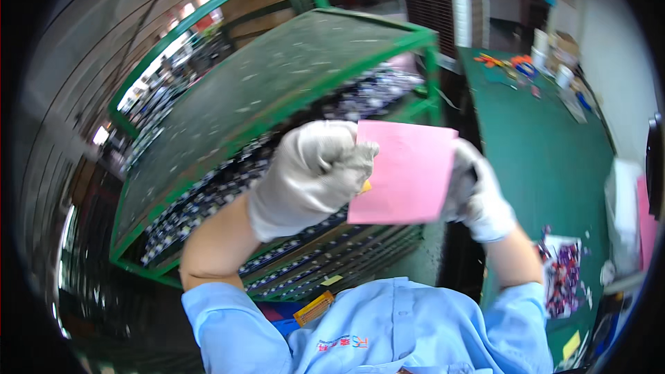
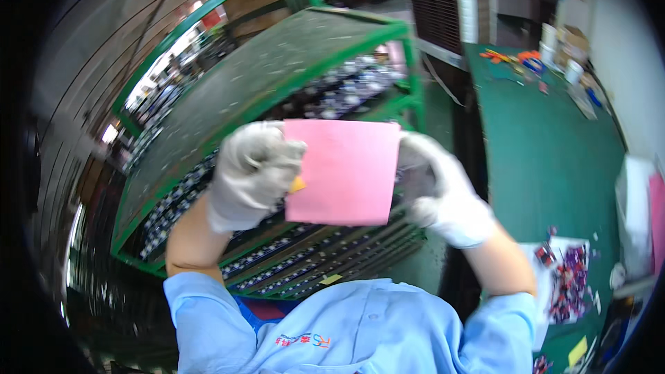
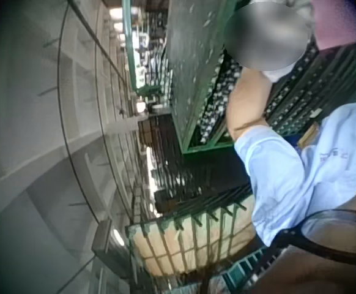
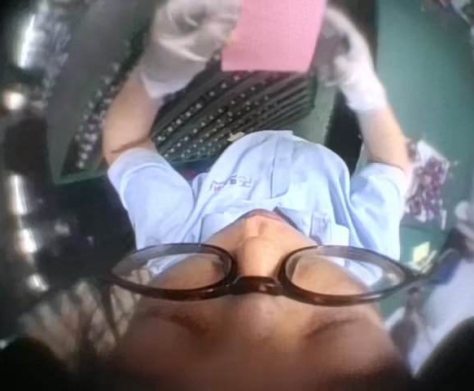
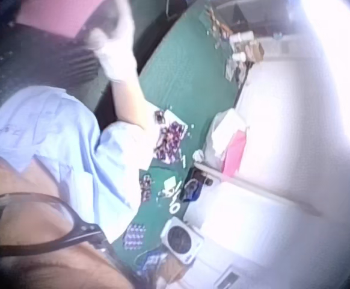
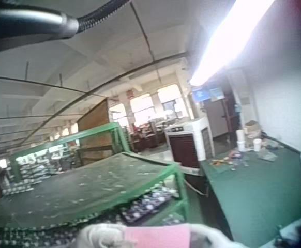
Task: Manually assemble and sort small electronic circuit board components and place them into storage racks.
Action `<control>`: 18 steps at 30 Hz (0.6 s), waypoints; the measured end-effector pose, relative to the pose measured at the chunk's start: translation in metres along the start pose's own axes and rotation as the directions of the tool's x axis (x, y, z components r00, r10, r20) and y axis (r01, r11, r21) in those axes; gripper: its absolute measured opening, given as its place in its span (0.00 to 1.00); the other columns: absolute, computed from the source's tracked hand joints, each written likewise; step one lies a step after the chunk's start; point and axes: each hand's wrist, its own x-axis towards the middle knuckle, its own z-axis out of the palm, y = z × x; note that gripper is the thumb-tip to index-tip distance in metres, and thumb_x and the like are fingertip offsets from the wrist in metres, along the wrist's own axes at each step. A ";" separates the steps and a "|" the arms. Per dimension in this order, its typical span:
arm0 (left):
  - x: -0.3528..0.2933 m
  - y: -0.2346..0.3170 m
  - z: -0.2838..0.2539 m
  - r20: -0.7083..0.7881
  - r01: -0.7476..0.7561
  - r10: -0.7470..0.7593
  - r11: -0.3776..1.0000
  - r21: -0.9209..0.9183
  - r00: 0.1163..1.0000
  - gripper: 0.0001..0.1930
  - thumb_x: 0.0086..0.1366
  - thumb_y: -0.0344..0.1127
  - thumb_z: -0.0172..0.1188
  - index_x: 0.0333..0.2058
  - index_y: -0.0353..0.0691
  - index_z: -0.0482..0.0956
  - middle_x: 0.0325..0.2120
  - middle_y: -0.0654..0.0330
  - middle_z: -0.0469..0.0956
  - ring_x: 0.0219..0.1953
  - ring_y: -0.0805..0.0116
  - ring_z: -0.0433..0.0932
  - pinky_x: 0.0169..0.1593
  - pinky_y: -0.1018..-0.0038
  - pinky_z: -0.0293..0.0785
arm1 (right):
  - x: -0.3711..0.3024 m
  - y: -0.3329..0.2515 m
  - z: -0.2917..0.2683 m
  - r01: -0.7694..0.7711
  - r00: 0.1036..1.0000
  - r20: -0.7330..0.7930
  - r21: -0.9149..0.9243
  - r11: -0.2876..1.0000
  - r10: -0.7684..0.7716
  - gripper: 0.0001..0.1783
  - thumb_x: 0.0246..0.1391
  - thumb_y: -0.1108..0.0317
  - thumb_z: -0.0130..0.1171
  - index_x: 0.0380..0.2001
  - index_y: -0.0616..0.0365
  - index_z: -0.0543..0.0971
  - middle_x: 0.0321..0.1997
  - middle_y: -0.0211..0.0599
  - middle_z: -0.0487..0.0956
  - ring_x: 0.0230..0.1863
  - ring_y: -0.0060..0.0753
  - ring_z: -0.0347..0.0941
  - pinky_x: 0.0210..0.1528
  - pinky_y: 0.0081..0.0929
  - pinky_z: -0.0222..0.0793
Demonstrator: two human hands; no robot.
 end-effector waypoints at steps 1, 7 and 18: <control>0.014 -0.015 0.028 0.062 -0.093 0.082 0.976 0.198 0.995 0.04 0.58 0.26 0.54 0.26 0.31 0.74 0.21 0.60 0.74 0.25 0.76 0.72 0.29 0.78 0.70 | -0.016 0.010 0.000 0.097 0.995 0.002 0.221 0.970 -0.100 0.50 0.34 0.44 0.71 0.56 0.61 0.62 0.48 0.35 0.71 0.39 0.21 0.68 0.39 0.21 0.66; 0.029 -0.110 0.216 -0.069 -0.155 0.139 0.911 -0.382 0.988 0.10 0.63 0.31 0.52 0.41 0.33 0.72 0.37 0.58 0.75 0.39 0.74 0.74 0.44 0.76 0.71 | -0.097 0.050 -0.030 0.115 0.793 -0.581 -0.157 0.981 -0.186 0.22 0.54 0.72 0.54 0.52 0.62 0.64 0.43 0.31 0.70 0.42 0.22 0.67 0.49 0.22 0.64; 0.050 -0.132 0.303 0.379 0.400 -0.129 0.341 -0.851 0.916 0.36 0.61 0.66 0.42 0.47 0.33 0.68 0.42 0.55 0.73 0.36 0.65 0.76 0.38 0.72 0.74 | -0.153 0.052 -0.091 -0.149 0.613 -0.788 -0.045 0.988 0.057 0.14 0.56 0.69 0.51 0.45 0.61 0.68 0.31 0.28 0.73 0.19 0.12 0.63 0.18 0.13 0.59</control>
